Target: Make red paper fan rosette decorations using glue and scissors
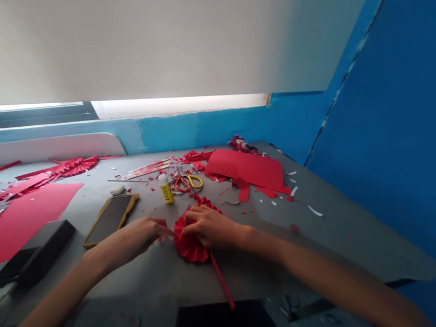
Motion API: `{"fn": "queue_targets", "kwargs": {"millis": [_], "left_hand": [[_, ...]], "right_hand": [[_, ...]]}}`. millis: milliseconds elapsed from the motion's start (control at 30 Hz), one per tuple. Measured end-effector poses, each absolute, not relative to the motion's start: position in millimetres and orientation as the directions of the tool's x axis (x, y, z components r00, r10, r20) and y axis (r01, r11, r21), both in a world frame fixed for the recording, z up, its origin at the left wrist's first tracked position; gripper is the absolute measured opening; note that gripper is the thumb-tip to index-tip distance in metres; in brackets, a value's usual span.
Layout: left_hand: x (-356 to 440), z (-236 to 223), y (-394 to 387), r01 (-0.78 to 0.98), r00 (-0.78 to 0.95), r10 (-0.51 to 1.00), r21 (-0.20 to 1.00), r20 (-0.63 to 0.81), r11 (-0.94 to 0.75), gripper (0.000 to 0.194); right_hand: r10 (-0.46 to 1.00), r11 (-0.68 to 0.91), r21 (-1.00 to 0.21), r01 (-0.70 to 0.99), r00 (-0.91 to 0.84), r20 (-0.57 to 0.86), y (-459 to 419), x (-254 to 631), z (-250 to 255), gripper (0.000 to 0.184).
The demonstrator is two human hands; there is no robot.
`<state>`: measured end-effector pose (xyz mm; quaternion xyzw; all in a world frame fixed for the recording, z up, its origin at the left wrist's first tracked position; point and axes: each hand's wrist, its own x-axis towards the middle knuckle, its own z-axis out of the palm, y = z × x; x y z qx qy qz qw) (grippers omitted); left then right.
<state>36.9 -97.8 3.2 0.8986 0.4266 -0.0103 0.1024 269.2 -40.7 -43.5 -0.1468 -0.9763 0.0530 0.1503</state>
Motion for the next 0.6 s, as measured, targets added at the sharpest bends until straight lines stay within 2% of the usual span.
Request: {"fn": "queue_targets", "kwargs": {"millis": [267,467,600], "left_hand": [[41.1,-0.7,-107.3,0.791,0.610,0.790,0.103,-0.061,-0.603,0.059],[42.8,-1.4,-112.5,0.811,0.584,0.806,0.104,-0.091,-0.576,0.063],[42.2,-2.4,-115.8,0.818,0.570,0.818,0.148,-0.083,-0.555,0.058]], "right_hand": [[0.310,0.948,-0.161,0.275,-0.912,0.268,-42.5,270.1,-41.8,0.028],[0.315,0.946,-0.167,0.278,-0.910,0.269,-43.6,268.9,-41.6,0.028],[0.320,0.946,-0.147,0.290,-0.912,0.258,-45.0,268.4,-41.5,0.028]]}}
